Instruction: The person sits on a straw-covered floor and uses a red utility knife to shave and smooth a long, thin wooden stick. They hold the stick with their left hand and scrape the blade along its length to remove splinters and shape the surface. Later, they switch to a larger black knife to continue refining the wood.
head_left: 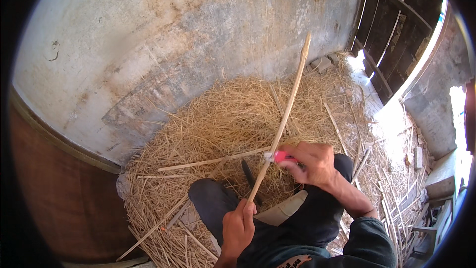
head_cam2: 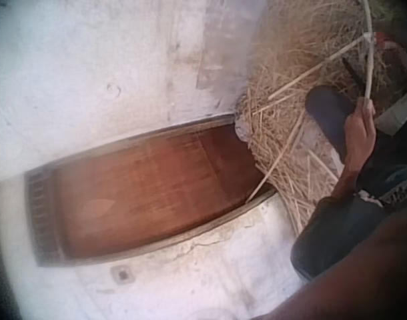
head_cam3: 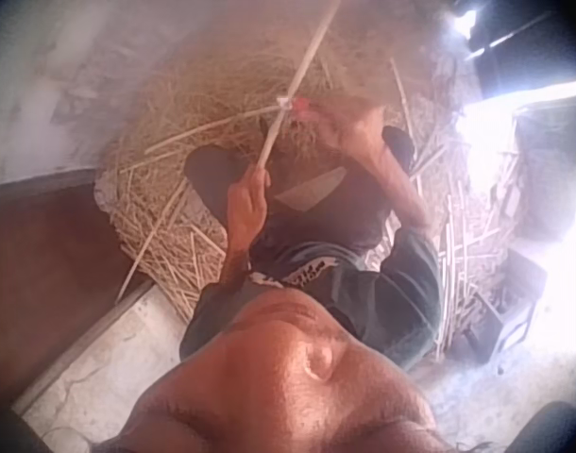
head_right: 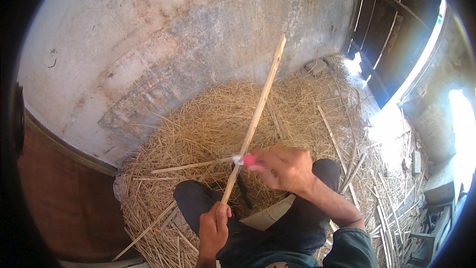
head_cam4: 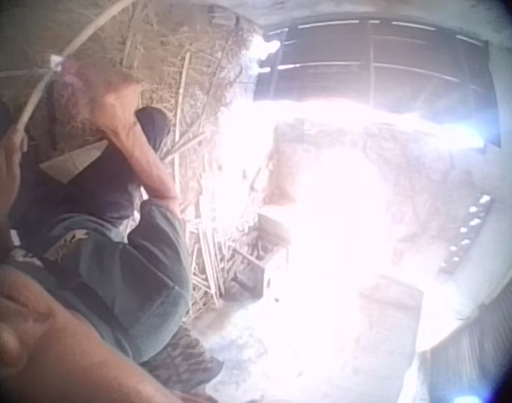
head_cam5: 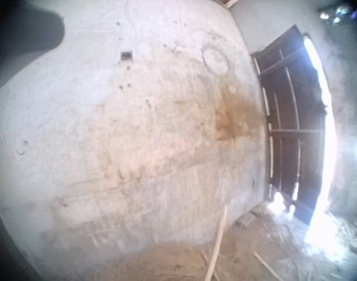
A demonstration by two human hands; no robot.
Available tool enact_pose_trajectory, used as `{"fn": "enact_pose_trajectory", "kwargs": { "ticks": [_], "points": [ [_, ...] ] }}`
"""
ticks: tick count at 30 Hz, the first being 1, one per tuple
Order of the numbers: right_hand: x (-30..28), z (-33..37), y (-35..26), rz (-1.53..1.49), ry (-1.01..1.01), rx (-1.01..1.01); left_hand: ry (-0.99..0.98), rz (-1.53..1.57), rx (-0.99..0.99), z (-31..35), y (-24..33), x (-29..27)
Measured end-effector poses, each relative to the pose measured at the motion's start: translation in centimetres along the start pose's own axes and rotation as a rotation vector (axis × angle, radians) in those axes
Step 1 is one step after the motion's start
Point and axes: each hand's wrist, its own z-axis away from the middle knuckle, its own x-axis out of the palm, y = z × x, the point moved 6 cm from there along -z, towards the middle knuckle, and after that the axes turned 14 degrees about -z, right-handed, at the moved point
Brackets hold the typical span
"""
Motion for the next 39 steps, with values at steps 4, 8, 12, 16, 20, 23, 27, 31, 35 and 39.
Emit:
{"fn": "enact_pose_trajectory", "kwargs": {
  "ticks": [4, 8, 12, 16, 20, 23, 27, 31, 35, 39],
  "points": [
    [-7.6, -1.4, 10.6, 0.156, 0.443, 0.46, -0.114, -0.055, 0.026, 3.5, -2.7, 1.9],
    [-11.9, -2.0, 14.2, 0.141, 0.494, 0.525, -0.2, 0.086, -0.091, 6.1, -5.1, 2.9],
    [-8.7, -0.6, 12.8, -0.208, 0.295, 0.634, -0.315, 0.355, -0.306, 4.3, -7.8, 3.2],
    [-3.5, -0.3, 9.3, -0.514, 0.109, 0.662, -0.504, 0.568, -0.437, 2.2, -6.8, 3.1],
    [0.2, -0.8, 7.3, -0.944, 0.078, 0.707, -0.689, 0.676, -0.396, 1.3, -7.0, 4.0],
    [0.9, -0.5, 7.2, -1.075, 0.18, 0.756, -0.787, 0.707, -0.343, 0.8, -7.6, 4.5],
    [1.5, -0.2, 7.0, -1.161, 0.274, 0.742, -0.711, 0.774, -0.13, -0.4, -6.8, 5.2],
    [2.2, 0.4, 7.3, -1.193, 0.198, 0.76, -0.425, 0.638, -0.008, -3.1, -4.4, 5.2],
    [2.2, 0.1, 6.8, -1.136, 0.196, 0.722, -0.533, 0.614, 0.037, -3.6, -1.4, 5.0],
    [0.3, 0.3, 6.3, -0.739, 0.236, 0.441, -0.398, 0.567, -0.076, -3.0, -2.3, 5.1]
  ]
}}
